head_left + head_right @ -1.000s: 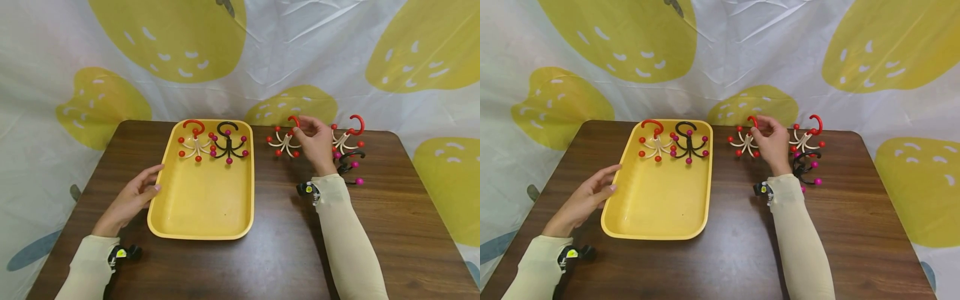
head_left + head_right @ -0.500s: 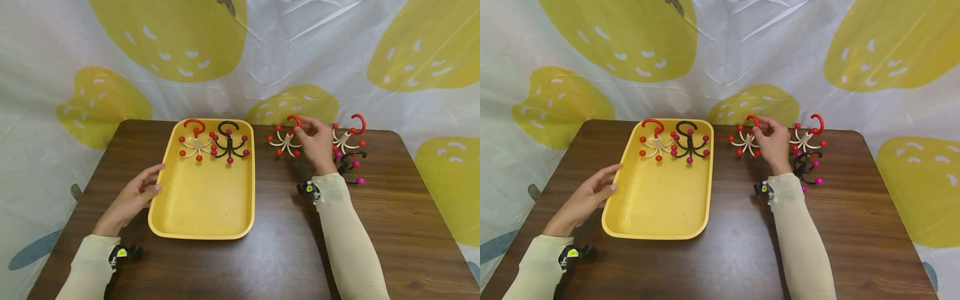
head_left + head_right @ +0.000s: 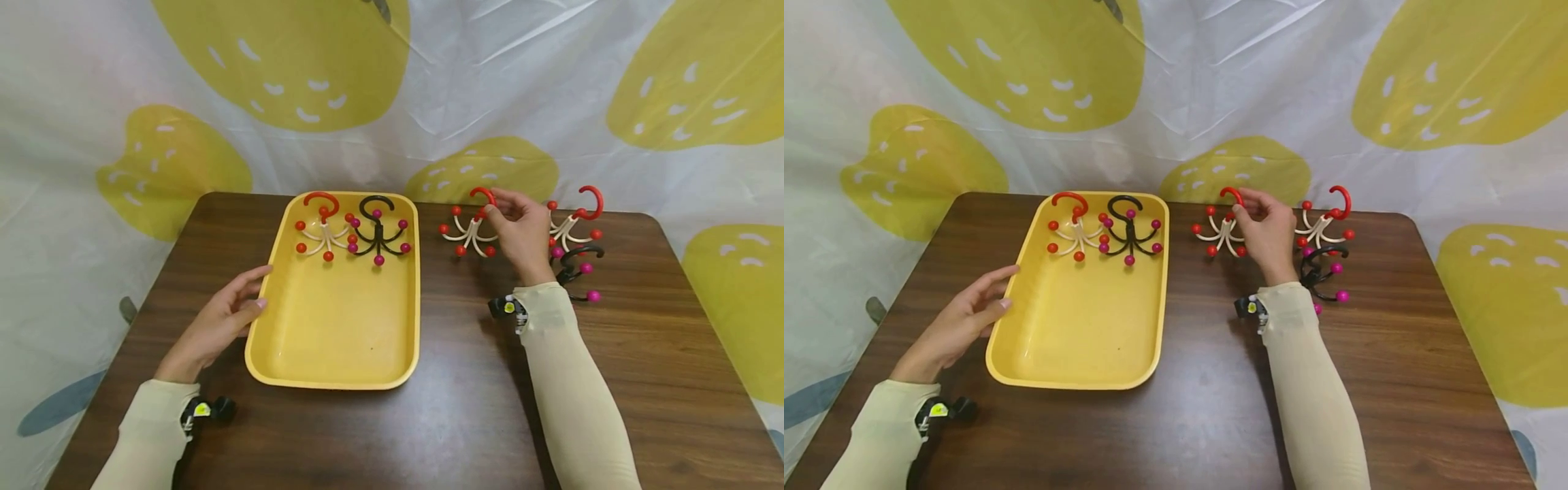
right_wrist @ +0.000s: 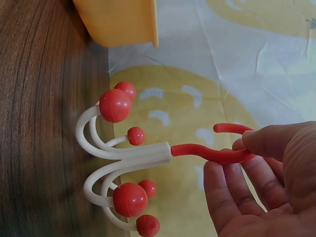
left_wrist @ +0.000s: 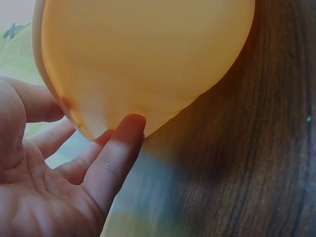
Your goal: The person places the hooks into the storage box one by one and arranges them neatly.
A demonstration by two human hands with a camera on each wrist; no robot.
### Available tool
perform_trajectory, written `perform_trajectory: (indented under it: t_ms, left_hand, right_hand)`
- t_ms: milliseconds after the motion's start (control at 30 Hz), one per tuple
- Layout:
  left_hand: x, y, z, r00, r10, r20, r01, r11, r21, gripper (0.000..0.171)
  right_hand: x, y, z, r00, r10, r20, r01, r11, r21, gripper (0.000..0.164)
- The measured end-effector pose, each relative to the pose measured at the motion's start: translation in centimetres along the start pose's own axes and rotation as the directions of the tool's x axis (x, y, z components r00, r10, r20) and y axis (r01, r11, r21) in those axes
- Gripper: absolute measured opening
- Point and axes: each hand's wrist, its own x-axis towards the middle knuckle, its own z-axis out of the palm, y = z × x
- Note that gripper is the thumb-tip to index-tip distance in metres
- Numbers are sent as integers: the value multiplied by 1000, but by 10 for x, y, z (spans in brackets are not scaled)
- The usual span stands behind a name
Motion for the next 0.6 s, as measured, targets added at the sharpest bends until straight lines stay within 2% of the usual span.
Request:
perform_trajectory:
  t_ms: [200,600]
  left_hand:
    - [1,1,1,1000,15,2,-15,1000,-10,61]
    - [2,2,0,1000,-1,-7,1,1000,-17,59]
  right_hand:
    - [-3,-4,0,1000,-17,-6,17,1000,0,29]
    - [-6,-18,-4,999,-38,-9,39,996,76,30]
